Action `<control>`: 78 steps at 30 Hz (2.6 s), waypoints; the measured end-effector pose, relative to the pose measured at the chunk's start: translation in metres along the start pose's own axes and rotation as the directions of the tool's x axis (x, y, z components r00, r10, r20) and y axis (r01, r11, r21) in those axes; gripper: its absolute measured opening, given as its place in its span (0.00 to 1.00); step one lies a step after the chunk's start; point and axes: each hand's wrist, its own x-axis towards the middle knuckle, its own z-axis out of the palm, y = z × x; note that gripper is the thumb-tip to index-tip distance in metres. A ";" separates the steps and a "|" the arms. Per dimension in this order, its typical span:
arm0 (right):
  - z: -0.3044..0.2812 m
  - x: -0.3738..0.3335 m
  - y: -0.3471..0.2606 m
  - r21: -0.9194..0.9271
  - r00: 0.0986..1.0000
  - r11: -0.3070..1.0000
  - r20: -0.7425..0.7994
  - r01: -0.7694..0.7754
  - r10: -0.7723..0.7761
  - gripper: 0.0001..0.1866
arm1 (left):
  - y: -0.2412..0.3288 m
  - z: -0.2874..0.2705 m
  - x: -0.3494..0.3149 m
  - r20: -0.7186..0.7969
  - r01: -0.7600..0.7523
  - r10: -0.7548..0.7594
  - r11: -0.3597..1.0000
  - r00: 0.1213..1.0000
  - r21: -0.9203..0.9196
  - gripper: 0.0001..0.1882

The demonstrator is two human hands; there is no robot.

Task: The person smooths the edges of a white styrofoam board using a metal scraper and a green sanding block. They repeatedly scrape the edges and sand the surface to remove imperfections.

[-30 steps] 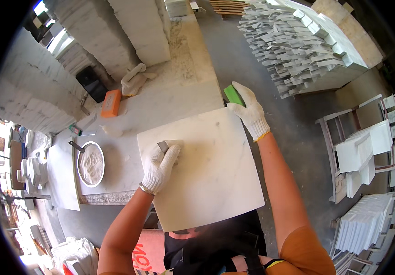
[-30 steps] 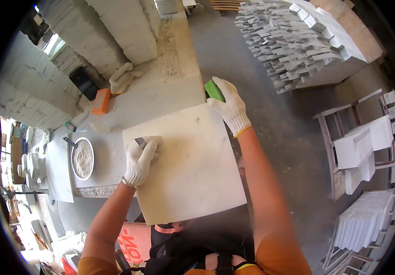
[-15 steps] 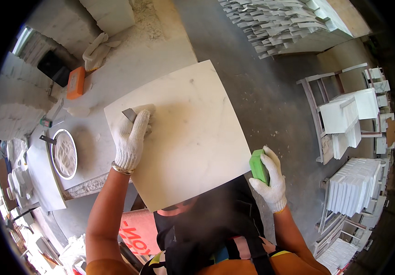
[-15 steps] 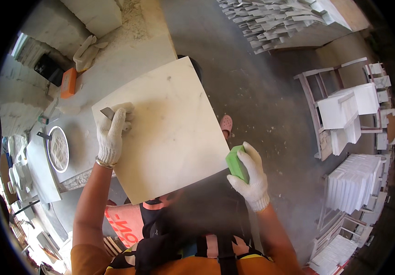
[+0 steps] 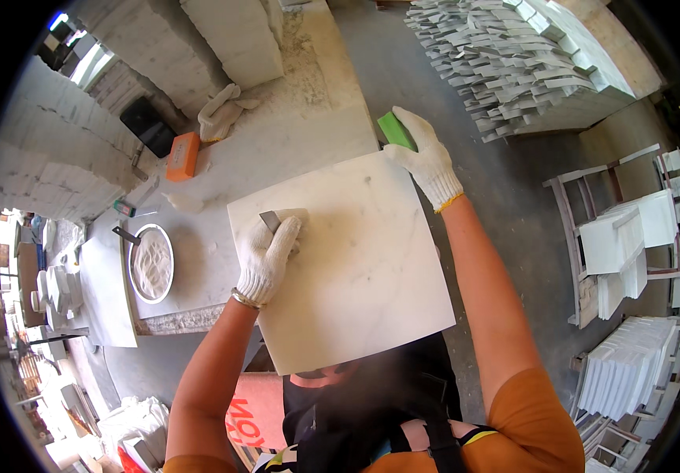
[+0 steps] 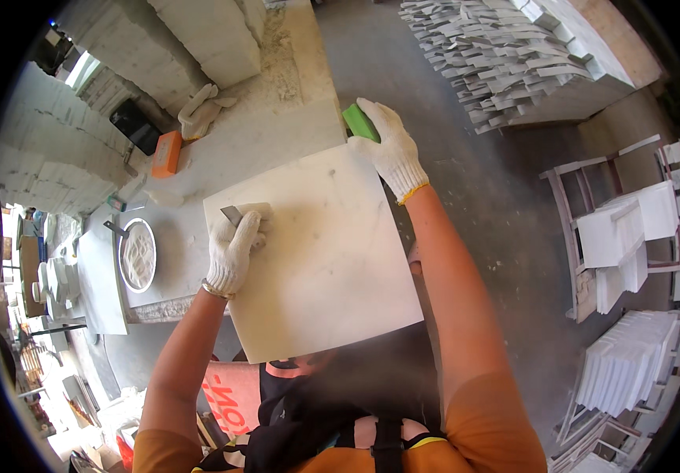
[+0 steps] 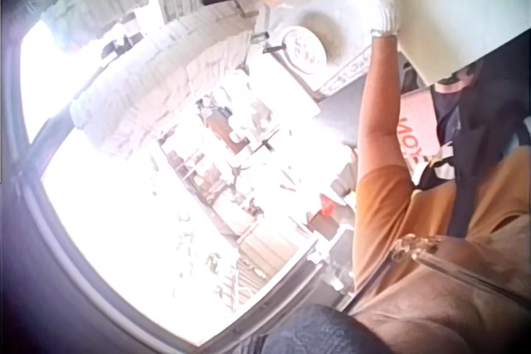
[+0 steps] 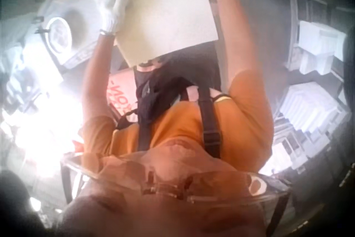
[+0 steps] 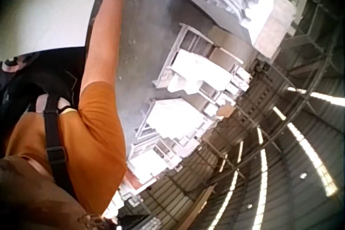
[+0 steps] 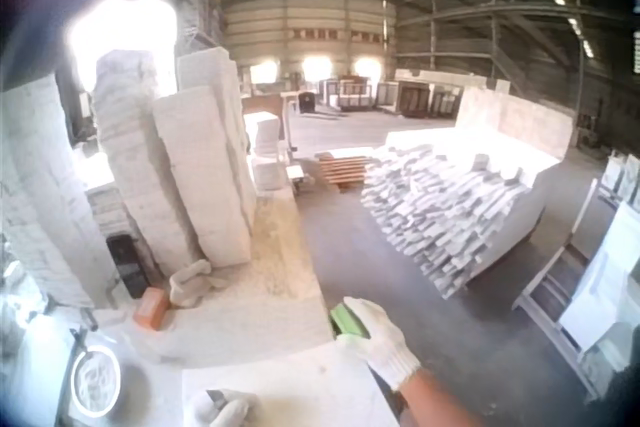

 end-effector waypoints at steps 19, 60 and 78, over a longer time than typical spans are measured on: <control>-0.041 -0.137 -0.042 0.112 0.997 0.991 -0.008 -0.074 0.075 0.37 | 0.002 0.001 -0.002 0.007 -0.001 0.001 1.000 1.000 -0.005 0.16; 0.090 0.063 -0.088 0.055 0.968 0.997 0.249 -0.055 0.040 0.40 | 0.001 -0.001 0.002 0.056 -0.031 0.029 0.999 0.998 0.023 0.16; -0.029 -0.092 -0.011 -0.162 0.931 0.931 0.116 -0.327 0.347 0.42 | -0.004 0.000 -0.002 0.011 -0.055 0.057 0.992 0.998 -0.115 0.17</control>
